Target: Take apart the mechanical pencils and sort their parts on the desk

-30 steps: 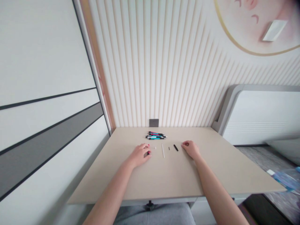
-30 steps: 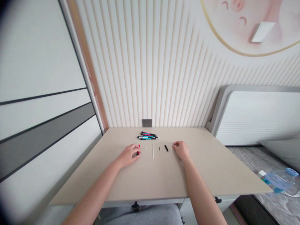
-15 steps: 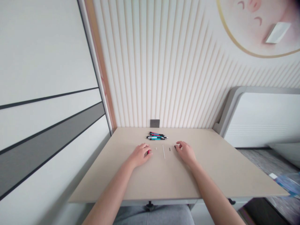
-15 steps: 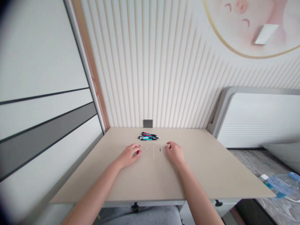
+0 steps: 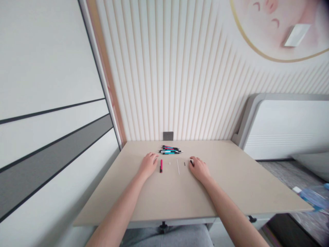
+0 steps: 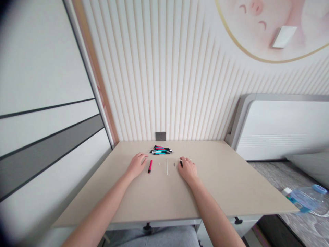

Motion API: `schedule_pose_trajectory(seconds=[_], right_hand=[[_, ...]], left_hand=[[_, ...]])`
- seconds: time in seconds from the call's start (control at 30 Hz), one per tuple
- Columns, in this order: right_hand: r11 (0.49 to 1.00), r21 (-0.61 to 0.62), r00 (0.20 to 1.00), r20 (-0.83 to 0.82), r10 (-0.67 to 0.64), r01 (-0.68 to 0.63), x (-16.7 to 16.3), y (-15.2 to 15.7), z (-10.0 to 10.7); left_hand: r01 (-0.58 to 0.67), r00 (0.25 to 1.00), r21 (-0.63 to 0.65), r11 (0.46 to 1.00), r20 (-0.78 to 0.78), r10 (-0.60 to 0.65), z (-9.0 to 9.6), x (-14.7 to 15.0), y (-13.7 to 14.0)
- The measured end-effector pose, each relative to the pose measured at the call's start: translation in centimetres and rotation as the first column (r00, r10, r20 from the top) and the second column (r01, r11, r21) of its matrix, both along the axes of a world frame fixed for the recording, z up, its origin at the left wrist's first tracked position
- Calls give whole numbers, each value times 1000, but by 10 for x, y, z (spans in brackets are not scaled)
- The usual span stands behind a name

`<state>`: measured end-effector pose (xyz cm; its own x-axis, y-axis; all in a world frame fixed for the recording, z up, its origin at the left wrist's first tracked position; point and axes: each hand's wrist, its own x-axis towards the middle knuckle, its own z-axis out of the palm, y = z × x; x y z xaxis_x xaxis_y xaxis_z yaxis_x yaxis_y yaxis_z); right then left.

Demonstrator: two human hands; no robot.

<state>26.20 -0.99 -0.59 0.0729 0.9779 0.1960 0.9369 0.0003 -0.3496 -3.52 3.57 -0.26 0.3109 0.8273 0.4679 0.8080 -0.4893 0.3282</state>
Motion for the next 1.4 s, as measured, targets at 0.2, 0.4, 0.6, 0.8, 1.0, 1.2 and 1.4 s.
schedule_pose_trajectory(seconds=[0.2,0.4,0.6,0.8,1.0,1.2,1.4], right_hand=[[997,82,999,-48,-2,6,2,0,3],[996,90,996,-87,5,3,5,3,3],[993,109,993,-111,50,-38,3,3,4],[993,105,994,-92,67,-57,1,2,5],[985,162,990,-113,83,-64,1,3,4],[972,210,990,-70,123,-106,0,7,2],[989,-1,985,94,148,-148,-14,53,18]], left_hand=[[79,974,-47,996,-210,-87,22,25,33],[88,928,-94,992,-355,-116,26,47,55],[52,913,-110,993,-397,-92,18,51,67],[36,901,-136,990,-425,-91,16,57,78],[54,907,-117,992,-409,-98,22,50,74],[36,942,-78,996,-330,-60,23,10,45],[-113,990,-45,993,-89,109,10,-30,26]])
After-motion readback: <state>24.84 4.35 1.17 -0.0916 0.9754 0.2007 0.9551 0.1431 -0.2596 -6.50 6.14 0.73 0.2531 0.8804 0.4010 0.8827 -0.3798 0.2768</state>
